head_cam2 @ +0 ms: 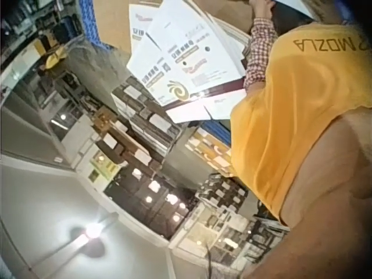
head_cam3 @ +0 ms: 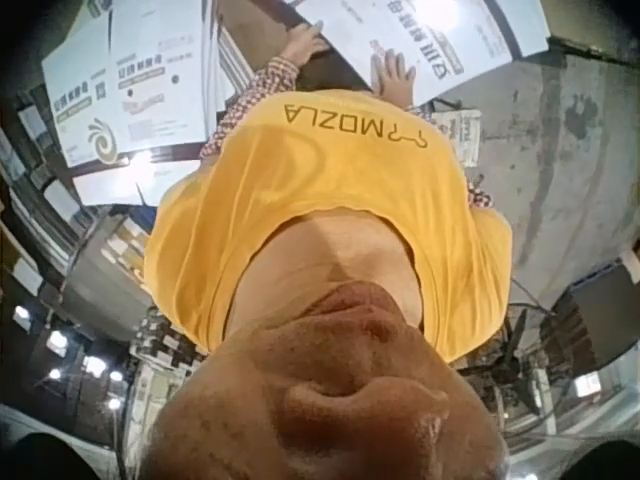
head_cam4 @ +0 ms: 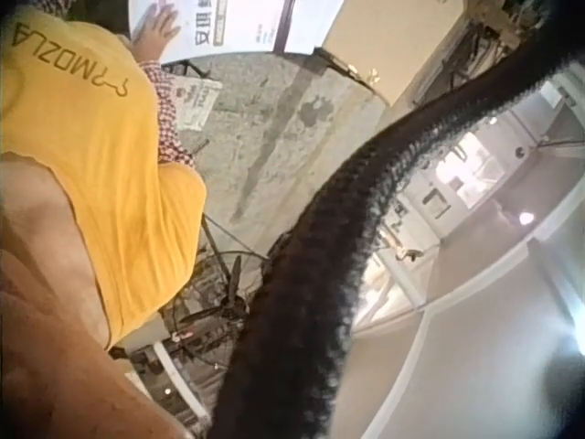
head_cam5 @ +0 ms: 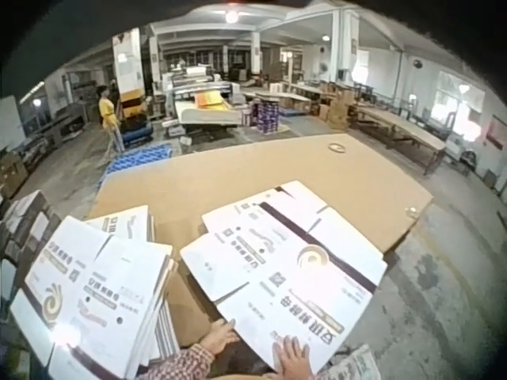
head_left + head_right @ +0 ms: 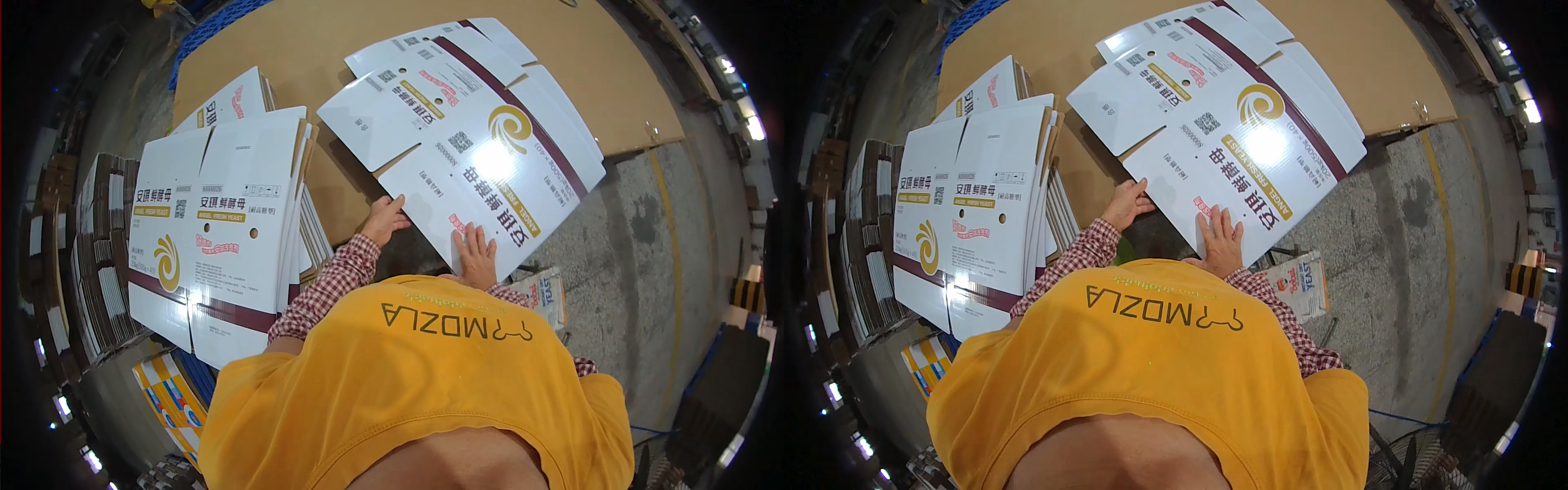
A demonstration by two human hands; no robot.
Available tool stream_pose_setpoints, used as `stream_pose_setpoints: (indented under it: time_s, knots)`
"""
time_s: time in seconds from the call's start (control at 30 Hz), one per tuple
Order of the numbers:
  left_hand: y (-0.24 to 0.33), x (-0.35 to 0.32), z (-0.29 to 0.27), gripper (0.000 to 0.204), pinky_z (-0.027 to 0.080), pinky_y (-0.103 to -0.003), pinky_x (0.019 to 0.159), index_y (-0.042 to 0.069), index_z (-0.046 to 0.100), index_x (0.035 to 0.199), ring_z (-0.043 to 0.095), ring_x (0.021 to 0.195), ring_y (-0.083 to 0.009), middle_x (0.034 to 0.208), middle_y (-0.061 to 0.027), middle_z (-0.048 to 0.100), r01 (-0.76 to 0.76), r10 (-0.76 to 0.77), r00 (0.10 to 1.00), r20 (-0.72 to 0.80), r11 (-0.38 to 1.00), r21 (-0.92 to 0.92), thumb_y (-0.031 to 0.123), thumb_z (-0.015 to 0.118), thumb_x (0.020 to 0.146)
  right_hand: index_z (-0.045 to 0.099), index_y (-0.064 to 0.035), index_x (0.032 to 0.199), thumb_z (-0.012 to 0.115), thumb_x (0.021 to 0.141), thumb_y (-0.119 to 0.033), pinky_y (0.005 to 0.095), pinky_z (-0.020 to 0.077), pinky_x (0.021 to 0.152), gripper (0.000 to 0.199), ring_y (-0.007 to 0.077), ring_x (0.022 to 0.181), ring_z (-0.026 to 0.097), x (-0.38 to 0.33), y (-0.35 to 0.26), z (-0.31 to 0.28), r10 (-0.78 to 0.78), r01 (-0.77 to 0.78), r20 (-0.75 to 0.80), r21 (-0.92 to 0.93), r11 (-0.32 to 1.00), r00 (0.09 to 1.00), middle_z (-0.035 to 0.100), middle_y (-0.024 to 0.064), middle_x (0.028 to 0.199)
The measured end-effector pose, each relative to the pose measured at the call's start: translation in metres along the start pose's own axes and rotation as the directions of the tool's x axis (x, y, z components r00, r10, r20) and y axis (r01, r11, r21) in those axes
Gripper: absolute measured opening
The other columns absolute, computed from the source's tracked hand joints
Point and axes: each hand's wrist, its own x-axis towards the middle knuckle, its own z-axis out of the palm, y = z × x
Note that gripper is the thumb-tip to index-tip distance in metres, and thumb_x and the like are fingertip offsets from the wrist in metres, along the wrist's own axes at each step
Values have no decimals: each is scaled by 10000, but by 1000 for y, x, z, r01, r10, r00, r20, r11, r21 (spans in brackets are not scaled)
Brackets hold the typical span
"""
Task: The recorder is stacking flattened cardboard boxes on a table in a paper mill environment.
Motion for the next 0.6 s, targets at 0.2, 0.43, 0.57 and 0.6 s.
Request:
stream_pose_setpoints:
  time_s: [0.2,0.43,0.57,0.6]
  knots:
    - [25,-20,29,250,483,-307,608,41,453,934,560,690,-159,856,-78,555,-71,72,997,28,997,-40,272,492,849,255,-122,1298,725,595,-325,583,184,905,870,380,1229,169,-13,-16,-33,110,-117,-77,-95,989,991,183,192,1335]
    - [38,-30,37,278,486,-274,545,33,446,978,573,645,-154,820,-73,564,-319,365,901,236,924,-210,292,430,878,323,-132,1264,688,643,-261,526,247,899,731,390,1170,276,-23,-16,-69,13,-32,-242,-74,997,970,285,190,1283]
    - [33,-27,36,292,492,-281,564,26,455,974,580,662,-168,805,-80,562,-360,419,865,276,901,-241,301,404,888,330,-140,1269,633,680,-335,500,242,909,691,371,1183,270,-27,-15,-75,-16,-1,-223,-75,997,975,290,188,1289]
    - [32,-27,35,292,492,-281,564,26,455,974,580,662,-168,805,-80,562,-362,422,863,279,900,-242,301,404,888,336,-139,1266,616,692,-359,496,242,909,675,371,1185,269,-27,-15,-77,-20,4,-221,-73,997,975,293,189,1287]
